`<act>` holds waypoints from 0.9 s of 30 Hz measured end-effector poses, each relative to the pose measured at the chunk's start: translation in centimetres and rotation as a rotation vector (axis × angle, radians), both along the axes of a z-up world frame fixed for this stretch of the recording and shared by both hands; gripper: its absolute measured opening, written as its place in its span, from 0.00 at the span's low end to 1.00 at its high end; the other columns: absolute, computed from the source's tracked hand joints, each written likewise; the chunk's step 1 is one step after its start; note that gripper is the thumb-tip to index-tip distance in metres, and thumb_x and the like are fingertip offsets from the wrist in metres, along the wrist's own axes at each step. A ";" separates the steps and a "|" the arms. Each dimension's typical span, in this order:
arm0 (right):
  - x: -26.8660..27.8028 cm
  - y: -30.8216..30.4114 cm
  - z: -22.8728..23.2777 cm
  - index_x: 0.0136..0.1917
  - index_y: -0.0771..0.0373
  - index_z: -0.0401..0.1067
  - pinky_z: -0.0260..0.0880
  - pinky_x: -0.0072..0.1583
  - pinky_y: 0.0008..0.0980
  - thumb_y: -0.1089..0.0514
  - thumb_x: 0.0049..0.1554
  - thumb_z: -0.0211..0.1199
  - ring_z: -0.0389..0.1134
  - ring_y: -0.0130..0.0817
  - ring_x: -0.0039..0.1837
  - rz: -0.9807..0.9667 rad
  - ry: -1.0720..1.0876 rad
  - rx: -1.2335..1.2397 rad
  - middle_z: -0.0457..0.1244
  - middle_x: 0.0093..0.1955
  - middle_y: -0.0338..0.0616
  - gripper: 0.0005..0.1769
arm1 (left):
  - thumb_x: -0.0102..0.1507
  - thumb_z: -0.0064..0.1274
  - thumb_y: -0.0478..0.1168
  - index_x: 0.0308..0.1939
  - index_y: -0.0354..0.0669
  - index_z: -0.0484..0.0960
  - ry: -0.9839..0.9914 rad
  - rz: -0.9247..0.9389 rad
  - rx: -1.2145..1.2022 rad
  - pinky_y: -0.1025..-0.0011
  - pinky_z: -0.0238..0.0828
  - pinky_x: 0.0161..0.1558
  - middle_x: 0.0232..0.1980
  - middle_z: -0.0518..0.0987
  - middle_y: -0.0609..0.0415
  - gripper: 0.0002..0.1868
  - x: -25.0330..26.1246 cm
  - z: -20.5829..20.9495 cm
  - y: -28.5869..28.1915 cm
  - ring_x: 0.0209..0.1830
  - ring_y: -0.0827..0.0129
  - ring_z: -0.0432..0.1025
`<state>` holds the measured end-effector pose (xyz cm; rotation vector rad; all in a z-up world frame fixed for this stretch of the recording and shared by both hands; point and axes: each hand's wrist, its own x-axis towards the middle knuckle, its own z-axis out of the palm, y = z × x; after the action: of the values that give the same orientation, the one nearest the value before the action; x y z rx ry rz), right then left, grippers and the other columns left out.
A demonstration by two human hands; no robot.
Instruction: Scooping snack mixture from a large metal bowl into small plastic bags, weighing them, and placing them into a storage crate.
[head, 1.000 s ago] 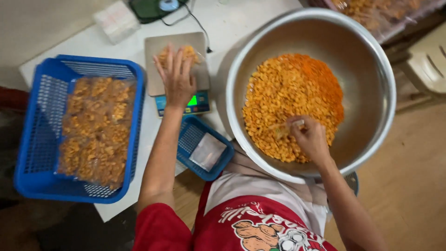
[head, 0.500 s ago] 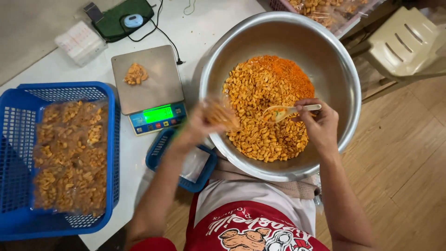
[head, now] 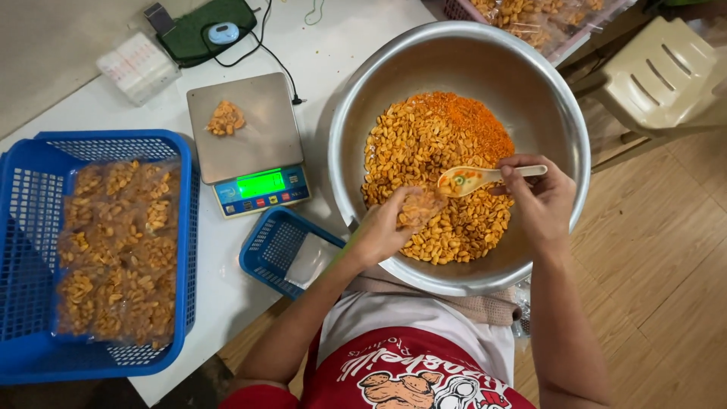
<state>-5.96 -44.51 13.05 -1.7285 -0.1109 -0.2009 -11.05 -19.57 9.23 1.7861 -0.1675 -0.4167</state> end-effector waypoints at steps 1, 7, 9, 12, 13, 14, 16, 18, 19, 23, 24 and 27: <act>-0.1 -0.1 -0.2 0.53 0.76 0.74 0.82 0.47 0.43 0.70 0.64 0.65 0.71 0.36 0.46 0.000 0.001 0.000 0.68 0.46 0.59 0.05 | 0.61 0.52 0.24 0.73 0.48 0.65 0.001 0.000 0.000 0.43 0.76 0.48 0.57 0.77 0.22 0.37 -0.1 -0.3 0.0 0.56 0.30 0.74; 0.2 -0.5 -1.5 0.53 0.75 0.71 0.84 0.48 0.38 0.67 0.64 0.65 0.72 0.35 0.46 -0.045 0.146 0.208 0.66 0.46 0.56 0.08 | 0.58 0.58 0.27 0.71 0.52 0.67 0.034 0.056 -0.080 0.45 0.59 0.71 0.67 0.73 0.27 0.37 -0.9 -1.0 0.4 0.73 0.40 0.62; 0.1 -0.6 -1.6 0.53 0.76 0.71 0.85 0.47 0.41 0.68 0.64 0.64 0.72 0.39 0.46 -0.029 0.141 0.202 0.66 0.47 0.58 0.07 | 0.57 0.58 0.27 0.71 0.58 0.68 0.034 0.086 -0.140 0.44 0.63 0.68 0.69 0.71 0.28 0.39 -1.6 -0.6 0.5 0.72 0.34 0.60; 0.3 -1.0 -1.8 0.54 0.76 0.71 0.84 0.48 0.42 0.67 0.65 0.65 0.72 0.39 0.49 -0.016 0.109 0.140 0.67 0.49 0.60 0.08 | 0.59 0.60 0.29 0.68 0.54 0.72 -0.001 0.145 -0.200 0.50 0.72 0.62 0.66 0.75 0.30 0.33 -2.4 -2.0 0.8 0.70 0.36 0.64; 0.3 -1.1 -1.9 0.54 0.76 0.71 0.84 0.48 0.42 0.67 0.65 0.65 0.72 0.39 0.49 -0.012 0.110 0.141 0.67 0.49 0.60 0.08 | 0.59 0.60 0.29 0.68 0.54 0.72 -0.001 0.149 -0.199 0.50 0.72 0.62 0.66 0.75 0.30 0.33 -2.9 -1.8 1.5 0.70 0.36 0.64; 0.3 -1.3 -2.1 0.55 0.76 0.72 0.83 0.47 0.44 0.68 0.66 0.65 0.71 0.43 0.49 -0.004 0.090 0.071 0.66 0.50 0.61 0.07 | 0.63 0.58 0.31 0.57 0.48 0.78 -0.135 0.208 -0.266 0.52 0.76 0.56 0.54 0.80 0.35 0.18 -3.3 -1.6 2.1 0.60 0.43 0.72; 0.5 -1.9 -3.6 0.55 0.76 0.72 0.82 0.47 0.46 0.69 0.67 0.64 0.71 0.46 0.50 0.001 0.071 0.001 0.66 0.51 0.63 0.06 | 0.67 0.56 0.32 0.45 0.41 0.85 -0.269 0.264 -0.334 0.55 0.80 0.50 0.43 0.85 0.40 0.05 -4.6 -1.4 5.3 0.50 0.50 0.81; 0.7 -2.8 -6.5 0.53 0.75 0.76 0.75 0.45 0.47 0.71 0.64 0.65 0.72 0.55 0.48 0.014 0.017 -0.346 0.68 0.49 0.67 0.04 | 0.66 0.57 0.27 0.43 0.40 0.83 -0.425 0.604 -0.213 0.59 0.78 0.55 0.46 0.84 0.40 0.05 -6.2 -1.3 10.5 0.52 0.51 0.80; 1.1 -3.1 -8.0 0.53 0.75 0.76 0.75 0.45 0.47 0.71 0.64 0.65 0.72 0.55 0.48 0.010 0.019 -0.346 0.68 0.49 0.67 0.04 | 0.66 0.57 0.27 0.43 0.40 0.83 -0.423 0.599 -0.214 0.59 0.78 0.55 0.46 0.84 0.40 0.05 -8.0 -1.4 13.5 0.52 0.51 0.80; 2.3 -2.1 -9.7 0.51 0.69 0.78 0.78 0.44 0.38 0.73 0.61 0.62 0.74 0.46 0.45 0.122 -0.037 -0.654 0.71 0.48 0.57 0.07 | 0.69 0.58 0.20 0.47 0.31 0.80 -0.522 1.149 0.402 0.62 0.78 0.56 0.50 0.82 0.35 0.07 -16.9 -3.9 24.4 0.52 0.49 0.79; 2.5 -1.4 -9.0 0.50 0.71 0.77 0.81 0.46 0.32 0.75 0.62 0.58 0.74 0.40 0.46 0.173 -0.168 -0.778 0.72 0.49 0.55 0.08 | 0.74 0.55 0.21 0.53 0.24 0.79 -0.400 1.155 0.809 0.58 0.81 0.49 0.51 0.82 0.30 0.05 -19.4 -5.1 26.9 0.49 0.47 0.80; 3.8 0.2 -9.1 0.54 0.72 0.78 0.78 0.56 0.34 0.74 0.61 0.64 0.72 0.44 0.52 0.144 -0.202 -0.738 0.70 0.53 0.56 0.08 | 0.74 0.37 0.72 0.70 0.25 0.69 0.163 1.012 1.190 0.34 0.15 0.71 0.82 0.53 0.23 0.47 -21.2 -10.1 30.1 0.82 0.31 0.42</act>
<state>-2.12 -44.33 3.99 -2.4178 -0.5075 -0.2448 -32.28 10.58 -0.86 2.6281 1.3033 0.1554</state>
